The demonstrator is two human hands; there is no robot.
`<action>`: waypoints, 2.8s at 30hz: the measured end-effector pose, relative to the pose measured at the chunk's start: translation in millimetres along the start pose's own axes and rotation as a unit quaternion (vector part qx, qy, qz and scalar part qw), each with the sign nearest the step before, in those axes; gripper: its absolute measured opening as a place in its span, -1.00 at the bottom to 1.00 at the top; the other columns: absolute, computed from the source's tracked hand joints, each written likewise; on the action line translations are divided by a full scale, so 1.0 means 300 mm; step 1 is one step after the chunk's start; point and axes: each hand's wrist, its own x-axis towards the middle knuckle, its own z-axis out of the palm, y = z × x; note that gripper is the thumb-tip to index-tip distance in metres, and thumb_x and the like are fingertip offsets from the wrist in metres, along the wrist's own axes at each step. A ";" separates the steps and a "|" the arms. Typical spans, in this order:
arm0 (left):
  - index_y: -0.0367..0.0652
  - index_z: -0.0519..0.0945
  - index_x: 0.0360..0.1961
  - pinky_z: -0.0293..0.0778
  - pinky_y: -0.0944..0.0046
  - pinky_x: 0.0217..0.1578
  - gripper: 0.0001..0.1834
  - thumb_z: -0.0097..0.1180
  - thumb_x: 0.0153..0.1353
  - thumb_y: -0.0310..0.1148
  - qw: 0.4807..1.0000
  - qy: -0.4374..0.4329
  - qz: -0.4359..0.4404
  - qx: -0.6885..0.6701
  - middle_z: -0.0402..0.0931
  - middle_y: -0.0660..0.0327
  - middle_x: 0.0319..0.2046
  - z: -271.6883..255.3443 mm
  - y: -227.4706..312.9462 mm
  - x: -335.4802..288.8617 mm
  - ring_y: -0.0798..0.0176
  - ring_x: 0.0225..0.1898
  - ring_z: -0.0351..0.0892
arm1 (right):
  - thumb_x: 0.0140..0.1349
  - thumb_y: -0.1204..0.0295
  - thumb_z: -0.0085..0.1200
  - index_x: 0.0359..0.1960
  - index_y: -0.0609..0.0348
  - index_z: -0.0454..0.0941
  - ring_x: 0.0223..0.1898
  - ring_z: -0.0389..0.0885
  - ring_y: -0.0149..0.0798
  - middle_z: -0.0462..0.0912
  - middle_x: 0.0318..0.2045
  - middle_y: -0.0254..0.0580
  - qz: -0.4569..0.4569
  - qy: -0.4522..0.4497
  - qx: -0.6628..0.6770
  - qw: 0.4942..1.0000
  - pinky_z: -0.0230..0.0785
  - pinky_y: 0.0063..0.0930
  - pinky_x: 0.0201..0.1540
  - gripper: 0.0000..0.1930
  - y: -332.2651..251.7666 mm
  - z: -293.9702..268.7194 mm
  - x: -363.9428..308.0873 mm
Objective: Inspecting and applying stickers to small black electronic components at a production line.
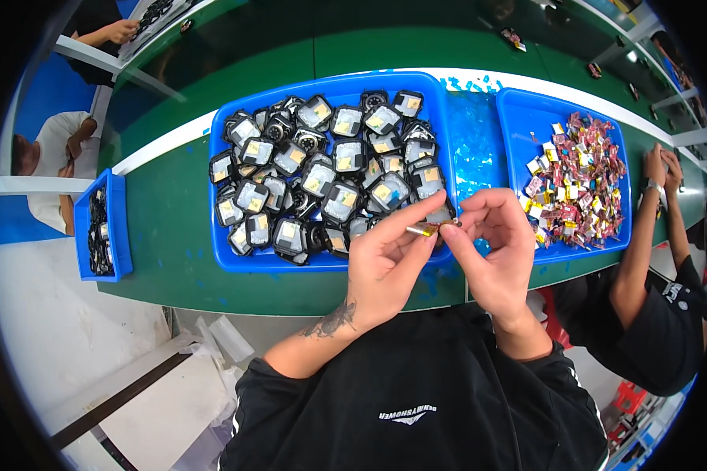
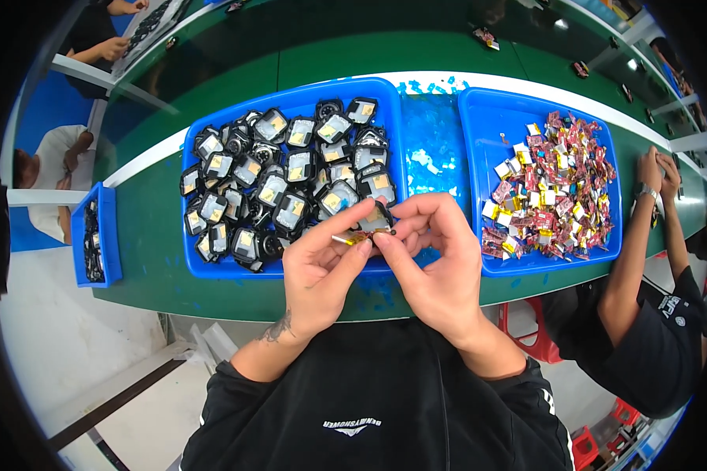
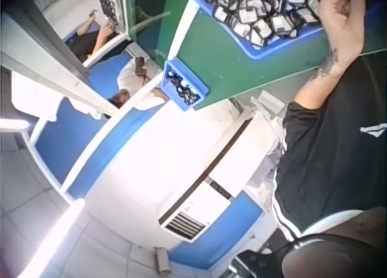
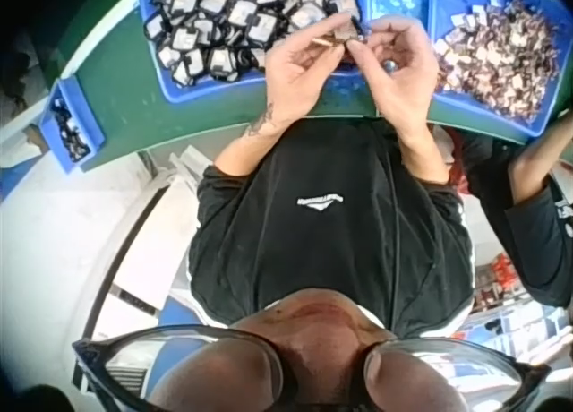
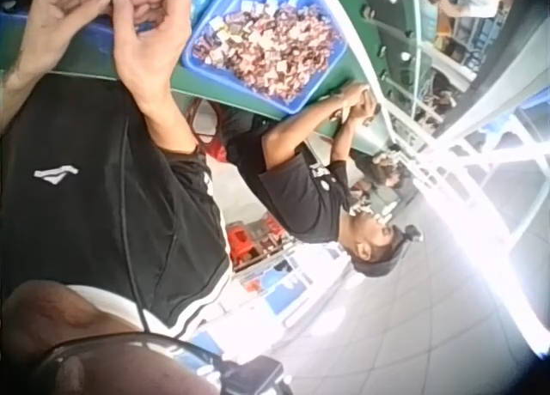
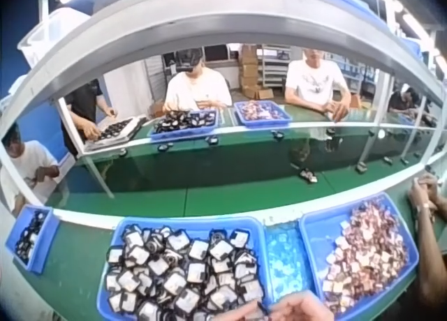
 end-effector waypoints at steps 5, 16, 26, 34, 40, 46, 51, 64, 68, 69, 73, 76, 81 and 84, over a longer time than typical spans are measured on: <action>-0.34 0.34 0.28 0.45 0.41 0.03 -0.52 -0.06 0.33 -0.65 1.000 -0.006 -0.009 -0.003 0.56 0.11 -0.04 -0.009 0.003 0.011 0.39 0.00 0.54 | 0.09 0.67 0.25 -0.12 0.24 0.44 -0.48 0.41 -0.64 0.56 -0.45 -0.38 0.046 -0.040 -0.001 0.998 0.24 -0.74 -0.45 -0.67 -0.014 -0.033 0.019; -0.31 0.12 0.36 0.49 0.11 0.12 -0.38 -0.06 0.29 -0.70 0.997 0.033 0.027 -0.065 0.49 -0.16 0.07 -0.004 -0.017 0.024 0.11 0.08 0.55 | 0.09 0.70 0.20 0.01 0.21 0.44 -0.27 0.52 -0.48 0.54 -0.28 -0.31 -0.010 -0.032 -0.064 0.997 0.51 -0.61 -0.32 -0.58 0.005 0.012 0.032; -0.17 0.02 0.37 0.44 0.14 0.16 -0.35 -0.06 0.31 -0.68 0.987 0.068 0.034 -0.139 0.45 -0.13 0.11 -0.056 0.014 0.011 0.12 0.15 0.50 | 0.08 0.75 0.17 0.08 0.17 0.42 -0.28 0.43 -0.58 0.52 -0.26 -0.39 0.065 -0.145 0.001 0.987 0.41 -0.75 -0.30 -0.51 -0.021 0.070 0.128; -0.33 0.31 0.22 0.47 0.11 0.12 -0.49 -0.05 0.23 -0.73 0.963 0.130 0.198 0.129 0.26 -0.12 0.25 -0.172 0.215 -0.073 0.01 0.24 0.38 | 0.10 0.65 0.17 0.17 0.26 0.33 -0.38 0.56 -0.49 0.64 -0.39 -0.26 0.046 -0.250 -0.031 0.967 0.43 -0.61 -0.27 -0.45 -0.074 0.192 0.506; -0.07 0.35 0.01 0.58 -0.10 -0.29 -0.78 -0.07 0.36 -0.35 0.864 -0.113 0.382 0.308 0.42 0.09 -0.21 -0.154 0.722 -0.318 -0.19 -0.29 0.55 | -0.21 0.51 0.48 0.13 0.37 0.41 -0.24 0.67 -0.26 0.67 -0.16 0.02 0.090 -0.167 -0.186 0.964 0.50 -0.50 -0.16 -0.24 0.090 0.400 1.007; -0.04 0.38 0.01 0.52 -0.15 -0.28 -0.77 -0.14 0.40 -0.26 0.829 0.099 0.494 0.242 0.41 0.28 -0.15 -0.098 0.671 -0.328 -0.17 -0.25 0.53 | -0.21 0.34 0.50 -0.03 0.31 0.58 -0.08 0.61 -0.11 0.63 -0.10 0.00 0.006 -0.129 -0.345 0.930 0.45 -0.31 -0.02 -0.38 0.205 0.330 1.103; -0.27 0.41 0.05 0.61 0.14 -0.41 -0.60 0.08 0.23 -0.33 0.691 0.174 0.623 0.324 0.46 0.01 -0.18 -0.170 0.642 -0.254 -0.10 -0.24 0.56 | 0.04 0.35 0.29 -0.25 0.17 0.64 -0.34 0.64 -0.13 0.64 -0.36 -0.09 -0.230 -0.154 -0.322 0.905 0.49 -0.33 -0.22 -0.75 0.069 0.398 0.898; -0.33 0.10 0.37 0.56 0.40 -0.28 -0.23 0.17 0.25 -0.29 0.968 0.118 0.143 0.169 0.43 0.02 0.01 -0.220 0.196 0.032 0.32 -0.18 0.47 | 0.04 0.43 0.28 -0.40 0.23 0.59 -0.41 0.65 -0.01 0.62 -0.50 -0.06 -0.146 -0.267 -0.217 0.928 0.48 -0.24 -0.33 -0.84 -0.150 0.131 0.344; -0.42 0.37 0.21 0.64 0.39 -0.34 -0.55 0.05 0.31 -0.52 0.992 -0.053 -0.053 0.104 0.52 0.06 -0.12 -0.178 0.132 0.031 0.38 -0.27 0.56 | 0.00 0.51 0.31 -0.30 0.19 0.54 -0.41 0.66 -0.08 0.62 -0.47 -0.14 -0.139 -0.281 -0.208 0.926 0.50 -0.28 -0.32 -0.77 -0.111 0.013 0.182; -0.43 0.41 0.18 0.66 0.35 -0.32 -0.59 0.03 0.32 -0.56 0.993 -0.070 -0.062 0.076 0.52 0.06 -0.12 -0.165 0.121 0.034 0.37 -0.26 0.58 | 0.00 0.51 0.31 -0.30 0.19 0.54 -0.41 0.66 -0.08 0.62 -0.47 -0.14 -0.136 -0.277 -0.207 0.928 0.50 -0.28 -0.32 -0.77 -0.110 -0.013 0.163; -0.48 0.42 0.16 0.66 0.21 -0.10 -0.62 0.00 0.31 -0.65 0.983 -0.152 -0.100 0.038 0.51 -0.06 -0.02 -0.101 0.070 0.056 0.14 -0.15 0.65 | 0.05 0.50 0.31 -0.28 0.18 0.53 -0.41 0.67 -0.26 0.62 -0.44 -0.20 -0.066 -0.173 -0.202 0.962 0.53 -0.43 -0.34 -0.77 -0.112 -0.094 0.112; -0.48 0.47 0.08 0.63 0.24 -0.09 -0.66 0.02 0.26 -0.71 0.982 -0.161 -0.084 0.043 0.57 -0.04 -0.08 -0.077 0.037 0.052 0.18 -0.10 0.64 | 0.06 0.45 0.34 -0.20 0.17 0.58 -0.36 0.67 -0.29 0.65 -0.38 -0.18 -0.069 -0.291 -0.136 0.945 0.52 -0.44 -0.29 -0.73 -0.133 -0.204 0.155; -0.38 0.47 -0.16 0.64 0.22 -0.16 -0.84 0.07 0.22 -0.67 0.988 -0.107 -0.099 0.056 0.61 -0.09 -0.22 0.000 0.064 0.045 0.12 -0.20 0.68 | -0.03 0.46 0.28 -0.35 0.13 0.70 -0.11 0.59 -0.03 0.63 -0.25 -0.02 -0.130 -0.023 -0.617 0.776 0.42 -0.15 -0.01 -0.84 0.025 -0.559 0.329; -0.20 0.35 -0.23 0.66 0.20 -0.18 -0.81 0.08 0.23 -0.65 0.991 -0.038 -0.116 -0.059 0.60 -0.07 -0.27 0.022 0.078 0.064 0.07 -0.20 0.69 | -0.03 0.48 0.25 -0.41 0.14 0.69 -0.17 0.59 0.00 0.63 -0.36 -0.06 -0.133 -0.047 -0.586 0.798 0.41 -0.14 -0.02 -0.88 0.096 -0.640 0.334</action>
